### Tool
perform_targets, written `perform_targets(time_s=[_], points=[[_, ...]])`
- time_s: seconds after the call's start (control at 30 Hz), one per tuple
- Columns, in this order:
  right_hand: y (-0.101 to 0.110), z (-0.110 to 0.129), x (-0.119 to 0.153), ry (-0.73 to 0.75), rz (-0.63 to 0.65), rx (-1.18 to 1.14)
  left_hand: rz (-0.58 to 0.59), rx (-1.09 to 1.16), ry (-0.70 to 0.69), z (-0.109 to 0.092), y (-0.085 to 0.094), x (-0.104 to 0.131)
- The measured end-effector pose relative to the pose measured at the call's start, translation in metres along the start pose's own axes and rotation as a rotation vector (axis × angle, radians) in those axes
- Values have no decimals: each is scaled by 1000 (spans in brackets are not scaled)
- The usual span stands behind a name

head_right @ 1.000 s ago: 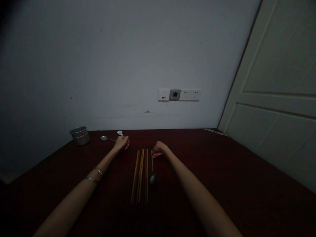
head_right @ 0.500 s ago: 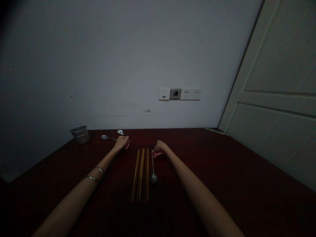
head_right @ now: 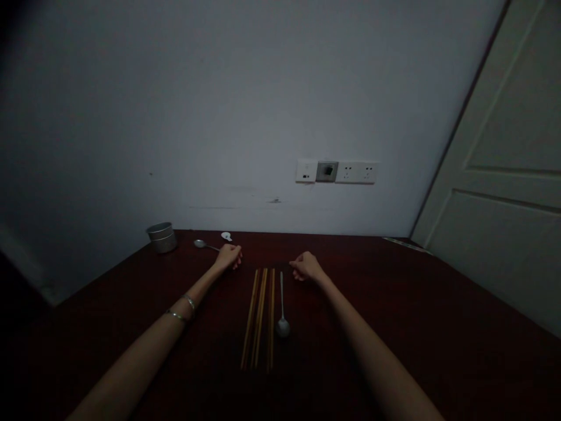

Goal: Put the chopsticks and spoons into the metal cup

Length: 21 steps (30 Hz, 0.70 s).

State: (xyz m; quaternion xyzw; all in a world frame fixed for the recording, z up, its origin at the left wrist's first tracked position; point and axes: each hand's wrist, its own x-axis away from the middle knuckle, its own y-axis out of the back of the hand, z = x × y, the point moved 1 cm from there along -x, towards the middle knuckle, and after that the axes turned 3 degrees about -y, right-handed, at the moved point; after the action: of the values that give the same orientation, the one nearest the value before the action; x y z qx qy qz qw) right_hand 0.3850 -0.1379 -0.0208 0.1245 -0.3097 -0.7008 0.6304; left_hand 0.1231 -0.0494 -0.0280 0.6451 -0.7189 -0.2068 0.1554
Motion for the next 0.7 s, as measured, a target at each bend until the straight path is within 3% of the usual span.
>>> perform_targets(time_s=[0.13,0.2,0.3,0.53,0.6,0.7], points=[[15,-30,1,351,-366,281,-8,-25,0,-1,6,0],[18,-45,3,399,-457,385,-28,-26,0,-3,13,-2],[16,-58,4,464,-467,471,-72,-11,-7,-7,34,-4],[8,-61,0,482,-442,557,-287,92,-93,-10,105,-11],[8,-62,-2,486,-442,563,-278,-42,-131,-3,119,-17],[8,-63,-3,492,-445,582,-156,-322,-219,11,132,-30]])
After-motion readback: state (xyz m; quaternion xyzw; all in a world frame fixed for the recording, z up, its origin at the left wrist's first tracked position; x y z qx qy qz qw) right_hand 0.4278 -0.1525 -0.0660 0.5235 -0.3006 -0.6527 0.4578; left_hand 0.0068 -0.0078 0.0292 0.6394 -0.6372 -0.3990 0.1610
